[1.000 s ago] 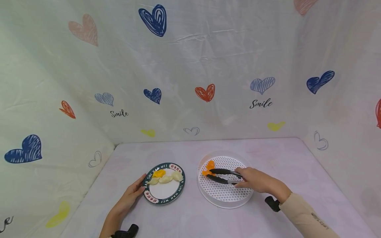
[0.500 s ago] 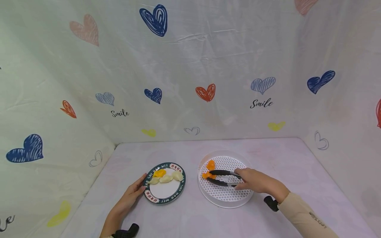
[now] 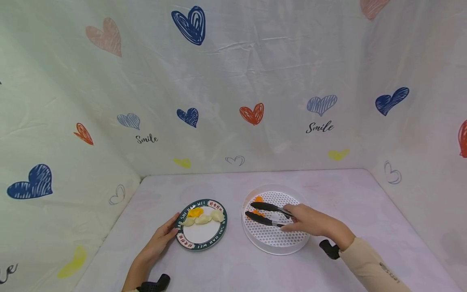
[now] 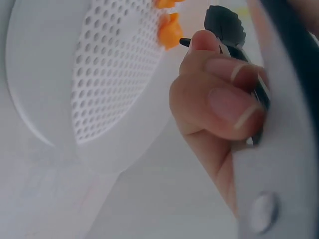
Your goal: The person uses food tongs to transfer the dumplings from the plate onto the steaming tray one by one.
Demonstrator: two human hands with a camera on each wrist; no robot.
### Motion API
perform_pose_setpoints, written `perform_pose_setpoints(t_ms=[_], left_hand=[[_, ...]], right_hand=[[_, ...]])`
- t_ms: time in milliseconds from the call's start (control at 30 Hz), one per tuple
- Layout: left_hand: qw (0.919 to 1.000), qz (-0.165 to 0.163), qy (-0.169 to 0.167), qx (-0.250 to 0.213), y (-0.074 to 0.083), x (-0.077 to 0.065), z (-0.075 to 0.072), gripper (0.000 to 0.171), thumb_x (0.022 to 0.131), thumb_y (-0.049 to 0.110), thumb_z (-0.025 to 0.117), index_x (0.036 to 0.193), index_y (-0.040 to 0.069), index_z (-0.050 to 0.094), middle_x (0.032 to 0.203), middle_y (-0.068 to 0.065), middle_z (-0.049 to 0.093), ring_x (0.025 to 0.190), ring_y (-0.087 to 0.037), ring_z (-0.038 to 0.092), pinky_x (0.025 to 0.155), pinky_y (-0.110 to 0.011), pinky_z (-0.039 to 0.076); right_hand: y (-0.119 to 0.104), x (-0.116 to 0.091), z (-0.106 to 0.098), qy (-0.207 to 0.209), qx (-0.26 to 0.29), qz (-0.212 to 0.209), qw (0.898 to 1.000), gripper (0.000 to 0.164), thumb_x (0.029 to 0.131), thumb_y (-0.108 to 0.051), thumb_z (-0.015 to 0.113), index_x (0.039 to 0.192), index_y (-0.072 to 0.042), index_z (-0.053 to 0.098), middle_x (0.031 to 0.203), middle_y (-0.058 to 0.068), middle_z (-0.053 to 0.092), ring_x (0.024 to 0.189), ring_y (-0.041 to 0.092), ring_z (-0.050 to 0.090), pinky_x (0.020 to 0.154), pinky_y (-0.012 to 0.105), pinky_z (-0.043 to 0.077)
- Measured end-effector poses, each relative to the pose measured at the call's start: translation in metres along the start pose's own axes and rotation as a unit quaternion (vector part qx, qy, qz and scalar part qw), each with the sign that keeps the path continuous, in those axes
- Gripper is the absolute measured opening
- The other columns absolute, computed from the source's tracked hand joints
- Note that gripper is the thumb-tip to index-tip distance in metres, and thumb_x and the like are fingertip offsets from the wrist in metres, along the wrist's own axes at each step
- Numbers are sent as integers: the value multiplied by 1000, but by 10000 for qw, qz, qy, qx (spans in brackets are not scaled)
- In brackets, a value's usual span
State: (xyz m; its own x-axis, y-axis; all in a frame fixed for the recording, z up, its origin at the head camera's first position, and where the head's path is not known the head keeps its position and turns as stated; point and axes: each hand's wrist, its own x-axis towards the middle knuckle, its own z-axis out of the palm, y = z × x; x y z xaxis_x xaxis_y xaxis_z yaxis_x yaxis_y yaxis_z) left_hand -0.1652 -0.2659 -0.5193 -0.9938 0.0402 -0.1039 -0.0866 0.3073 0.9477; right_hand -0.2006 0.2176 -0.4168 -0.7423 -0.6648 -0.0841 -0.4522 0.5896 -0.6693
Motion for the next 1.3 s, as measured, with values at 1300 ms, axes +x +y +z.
perform_pose_setpoints(t_ms=[1300], left_hand=[[9999,-90,38,55,2,0,1,57,103,3,48,155,-1,26,162,-16,23,150,-35,13,118,-51,15]], right_hand=[[-96,59,104,926,249,1023,9901,66,89,-34,75,126,16,51,94,18,63,76,21,58,61,35,56]])
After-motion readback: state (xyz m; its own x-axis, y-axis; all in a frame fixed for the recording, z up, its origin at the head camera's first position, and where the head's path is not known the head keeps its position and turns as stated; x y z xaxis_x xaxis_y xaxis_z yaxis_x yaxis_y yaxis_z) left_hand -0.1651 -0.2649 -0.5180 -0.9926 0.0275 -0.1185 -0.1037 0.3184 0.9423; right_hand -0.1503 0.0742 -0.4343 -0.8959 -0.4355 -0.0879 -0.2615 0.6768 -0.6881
